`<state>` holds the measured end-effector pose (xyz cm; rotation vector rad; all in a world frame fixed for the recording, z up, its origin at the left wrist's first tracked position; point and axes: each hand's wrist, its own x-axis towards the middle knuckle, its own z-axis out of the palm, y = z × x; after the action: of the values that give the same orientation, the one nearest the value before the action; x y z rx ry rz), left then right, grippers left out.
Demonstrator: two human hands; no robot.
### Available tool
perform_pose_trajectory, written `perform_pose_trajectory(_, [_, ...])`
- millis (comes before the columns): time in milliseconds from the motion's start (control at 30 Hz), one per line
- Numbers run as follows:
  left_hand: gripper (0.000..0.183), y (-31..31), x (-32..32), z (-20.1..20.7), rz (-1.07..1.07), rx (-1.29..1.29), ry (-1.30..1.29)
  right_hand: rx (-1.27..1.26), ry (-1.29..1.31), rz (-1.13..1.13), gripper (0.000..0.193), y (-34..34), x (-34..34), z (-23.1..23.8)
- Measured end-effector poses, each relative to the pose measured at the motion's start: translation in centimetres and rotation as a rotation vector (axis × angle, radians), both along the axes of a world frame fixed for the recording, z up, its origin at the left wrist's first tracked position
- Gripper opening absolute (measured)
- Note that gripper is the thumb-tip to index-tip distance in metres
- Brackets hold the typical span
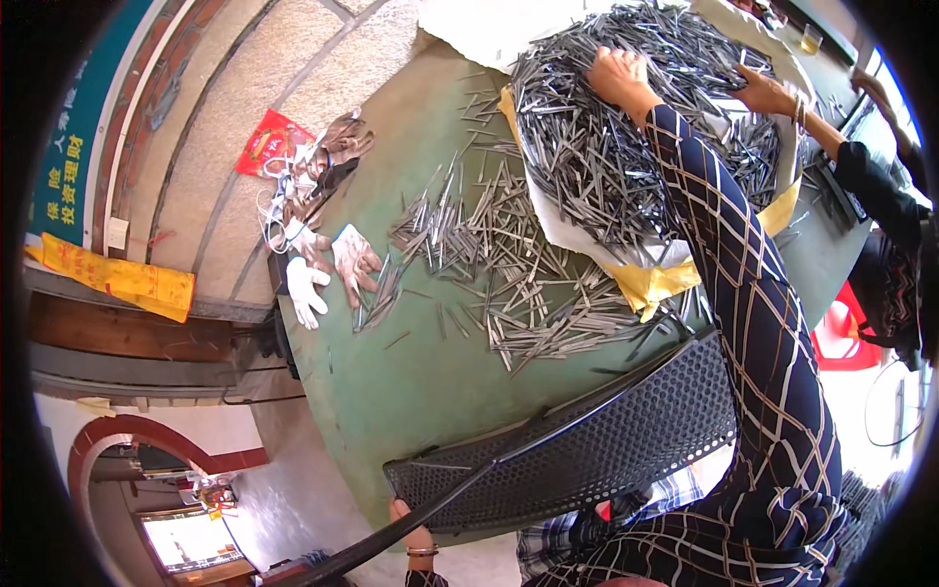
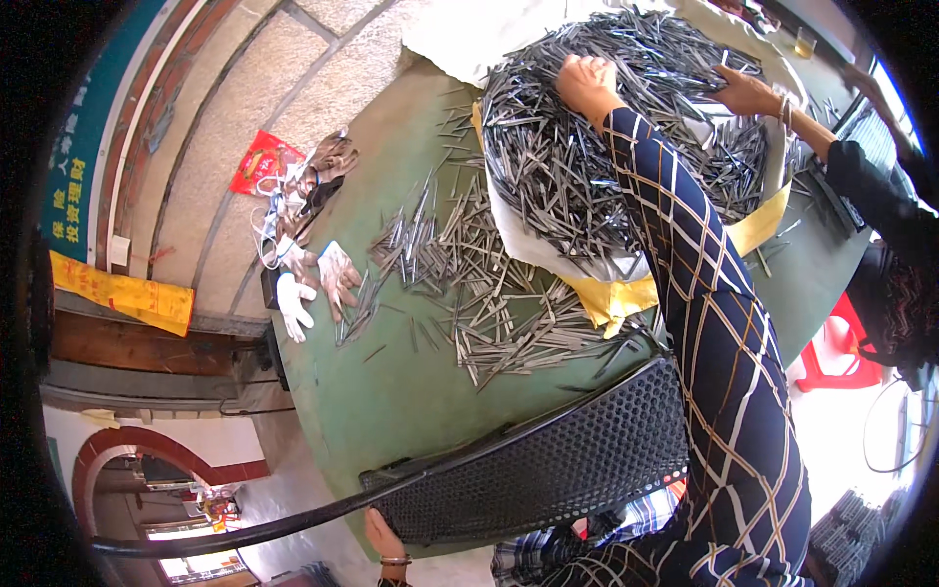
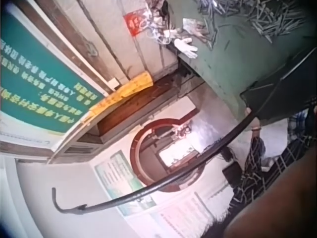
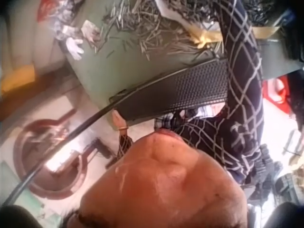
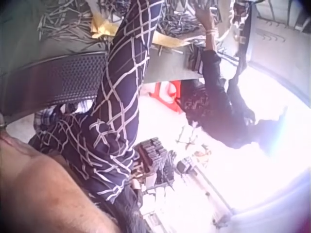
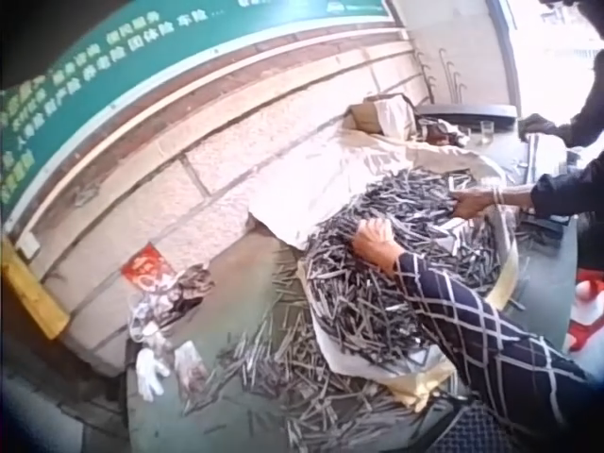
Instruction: Inserting small metal pins individually into a perforated metal mesh grid on a workbench.
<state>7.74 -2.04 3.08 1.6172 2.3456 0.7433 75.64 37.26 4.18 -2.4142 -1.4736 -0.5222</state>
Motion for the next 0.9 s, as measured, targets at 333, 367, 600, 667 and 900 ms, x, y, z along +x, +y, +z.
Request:
perform_pose_trajectory(333, [0.044, -0.1, 0.8, -0.5, -0.055, 0.051, -0.071, 0.075, -0.034, 0.065, 0.018, -0.7, 1.9, -2.0])
perform_pose_trajectory(367, [0.044, 0.1, 1.0, -0.2, -0.058, 0.052, -0.073, 0.075, -0.035, 0.062, 0.018, -0.8, 2.1, -1.8])
perform_pose_trajectory(600, [0.045, 0.8, 0.7, 0.7, -0.037, -0.169, -0.072, 0.129, 0.137, 0.096, 0.018, -2.1, 3.5, -1.0])
perform_pose_trajectory(667, [0.044, 0.5, 0.6, 0.6, -0.055, -0.188, -0.095, 0.181, 0.264, 0.121, 0.025, -3.1, 3.6, 0.1])
perform_pose_trajectory(900, [0.041, 0.3, -1.0, -1.1, -0.121, -0.062, -0.045, 0.567, 0.379, 0.213, 0.039, -7.5, 4.1, 2.4])
